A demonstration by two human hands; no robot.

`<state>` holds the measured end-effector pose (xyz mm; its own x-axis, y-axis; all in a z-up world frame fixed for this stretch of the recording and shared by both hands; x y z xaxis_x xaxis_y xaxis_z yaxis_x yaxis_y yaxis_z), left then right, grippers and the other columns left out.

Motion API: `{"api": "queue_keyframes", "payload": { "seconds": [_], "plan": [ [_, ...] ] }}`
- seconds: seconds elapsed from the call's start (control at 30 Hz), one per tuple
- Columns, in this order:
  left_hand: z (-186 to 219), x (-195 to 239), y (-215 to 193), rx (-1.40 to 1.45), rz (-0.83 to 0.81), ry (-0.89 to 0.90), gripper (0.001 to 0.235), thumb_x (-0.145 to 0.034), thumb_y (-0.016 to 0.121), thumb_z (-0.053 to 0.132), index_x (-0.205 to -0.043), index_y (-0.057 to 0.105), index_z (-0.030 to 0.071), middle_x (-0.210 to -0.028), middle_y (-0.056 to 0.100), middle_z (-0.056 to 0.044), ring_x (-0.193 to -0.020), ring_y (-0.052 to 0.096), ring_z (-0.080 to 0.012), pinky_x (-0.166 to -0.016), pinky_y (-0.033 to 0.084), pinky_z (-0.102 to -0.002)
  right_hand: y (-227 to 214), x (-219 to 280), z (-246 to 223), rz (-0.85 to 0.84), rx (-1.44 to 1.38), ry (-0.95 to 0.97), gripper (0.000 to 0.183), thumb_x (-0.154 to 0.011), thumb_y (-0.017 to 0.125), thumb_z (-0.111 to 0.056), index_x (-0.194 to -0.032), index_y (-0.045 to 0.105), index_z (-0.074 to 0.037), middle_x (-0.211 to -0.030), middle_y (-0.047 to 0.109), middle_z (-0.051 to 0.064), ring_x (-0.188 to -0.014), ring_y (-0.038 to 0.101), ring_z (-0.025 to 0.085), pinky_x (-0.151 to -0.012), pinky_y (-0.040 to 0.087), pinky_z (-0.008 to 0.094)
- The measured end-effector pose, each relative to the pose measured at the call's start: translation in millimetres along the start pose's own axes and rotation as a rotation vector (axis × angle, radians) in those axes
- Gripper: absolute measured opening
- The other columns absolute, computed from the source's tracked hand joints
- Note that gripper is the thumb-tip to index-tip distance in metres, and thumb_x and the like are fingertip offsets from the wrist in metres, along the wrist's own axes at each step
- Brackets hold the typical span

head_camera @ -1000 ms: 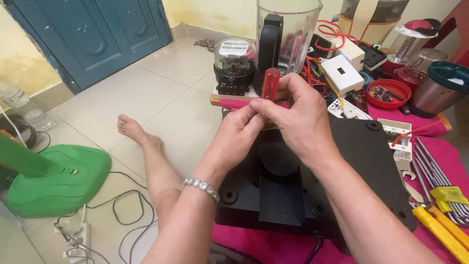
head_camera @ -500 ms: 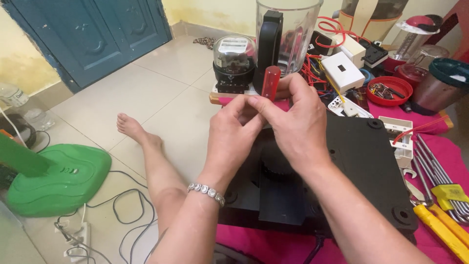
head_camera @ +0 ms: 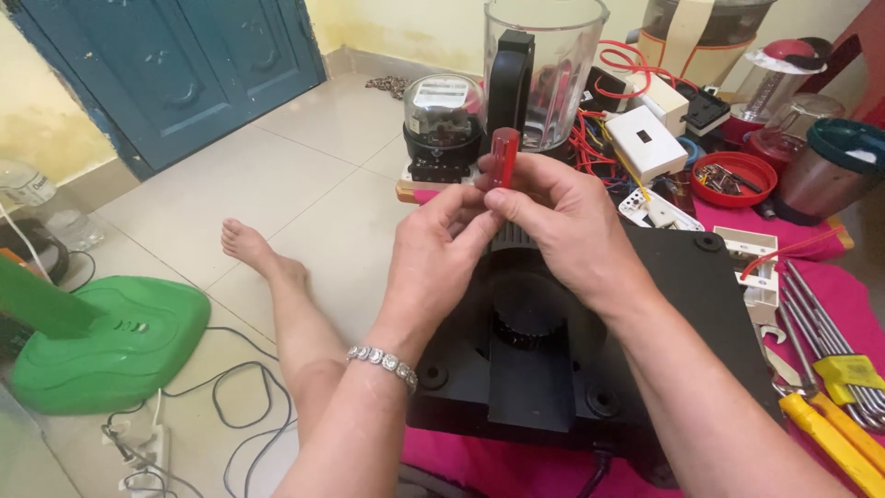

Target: The person uses a red-handled screwdriver to tighten screws on the bottom casing of a black electronic device. The person rotates the device to access different screw locations and continues tightening them.

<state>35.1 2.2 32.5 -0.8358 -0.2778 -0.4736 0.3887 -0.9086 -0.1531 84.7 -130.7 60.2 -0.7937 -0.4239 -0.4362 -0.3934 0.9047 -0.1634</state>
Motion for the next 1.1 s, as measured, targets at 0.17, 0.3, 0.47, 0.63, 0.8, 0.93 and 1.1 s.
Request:
{"api": "queue_keyframes", "payload": {
  "seconds": [0.17, 0.3, 0.47, 0.63, 0.8, 0.93, 1.1],
  "plan": [
    [-23, -9, 2, 0.177, -0.158, -0.035, 0.027, -0.094, 0.066, 0.008, -0.119, 0.074, -0.001, -0.101, 0.078, -0.005, -0.089, 0.069, -0.0088, -0.081, 0.058, -0.022, 10, 16, -15, 0.239, 0.223, -0.114, 0.026, -0.089, 0.071, -0.008, -0.114, 0.071, -0.002, -0.098, 0.077, 0.003, -0.083, 0.069, 0.009, -0.074, 0.056, 0.022],
    [-22, -8, 5, 0.273, -0.237, -0.086, 0.03, -0.096, 0.062, 0.009, -0.122, 0.071, -0.004, -0.11, 0.077, -0.008, -0.097, 0.07, -0.0113, -0.089, 0.059, -0.023, 10, 21, -16, 0.35, 0.306, -0.128, 0.024, -0.088, 0.073, -0.013, -0.109, 0.069, -0.002, -0.096, 0.077, 0.004, -0.08, 0.069, 0.011, -0.07, 0.056, 0.025],
    [-9, 2, 5, 0.042, -0.085, -0.041, 0.03, -0.085, 0.071, 0.006, -0.115, 0.074, 0.002, -0.099, 0.08, -0.006, -0.087, 0.072, -0.011, -0.078, 0.06, -0.023, 16, 25, -17, 0.381, 0.305, -0.121, 0.023, -0.087, 0.073, -0.013, -0.106, 0.067, -0.002, -0.095, 0.076, 0.005, -0.078, 0.072, 0.012, -0.07, 0.058, 0.026],
    [-22, -1, 0, 0.012, -0.08, -0.021, 0.008, -0.094, 0.075, 0.022, -0.098, 0.08, 0.019, -0.082, 0.079, 0.005, -0.081, 0.075, -0.0062, -0.08, 0.064, -0.031, 11, 22, -2, 0.443, 0.334, -0.019, 0.029, -0.083, 0.084, -0.029, -0.105, 0.072, -0.014, -0.093, 0.078, 0.006, -0.095, 0.075, 0.027, -0.085, 0.057, 0.039],
    [-17, -5, 5, 0.079, -0.174, -0.001, 0.006, -0.094, 0.073, 0.019, -0.096, 0.079, 0.021, -0.084, 0.076, 0.005, -0.08, 0.068, -0.0045, -0.081, 0.063, -0.03, 9, 13, -6, 0.172, 0.158, -0.074, 0.034, -0.089, 0.078, -0.026, -0.121, 0.071, -0.013, -0.107, 0.079, 0.01, -0.104, 0.077, 0.028, -0.093, 0.059, 0.045],
    [-23, -9, 7, 0.111, -0.198, 0.007, 0.011, -0.094, 0.075, 0.02, -0.104, 0.079, 0.018, -0.088, 0.076, 0.004, -0.081, 0.065, -0.0057, -0.08, 0.062, -0.031, 1, 7, 0, 0.118, 0.046, -0.049, 0.03, -0.091, 0.076, -0.019, -0.12, 0.073, -0.014, -0.104, 0.078, 0.002, -0.101, 0.075, 0.015, -0.091, 0.062, 0.037],
    [-33, -10, 8, 0.124, -0.283, 0.017, 0.025, -0.101, 0.065, 0.022, -0.122, 0.075, 0.013, -0.111, 0.079, -0.004, -0.108, 0.064, -0.0119, -0.102, 0.054, -0.041, 3, 6, -2, 0.272, 0.242, -0.05, 0.028, -0.085, 0.083, -0.025, -0.11, 0.077, -0.014, -0.089, 0.08, 0.004, -0.082, 0.079, 0.018, -0.077, 0.059, 0.031]
  ]
}}
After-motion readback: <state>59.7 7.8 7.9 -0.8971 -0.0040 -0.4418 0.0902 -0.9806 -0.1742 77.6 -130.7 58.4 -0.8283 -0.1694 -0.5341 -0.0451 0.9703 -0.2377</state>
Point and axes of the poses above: each hand's wrist, its own x-axis away from the middle knuckle, its own y-axis out of the palm, z = x × y, the point moved 6 cm from there along -x, towards the middle knuckle
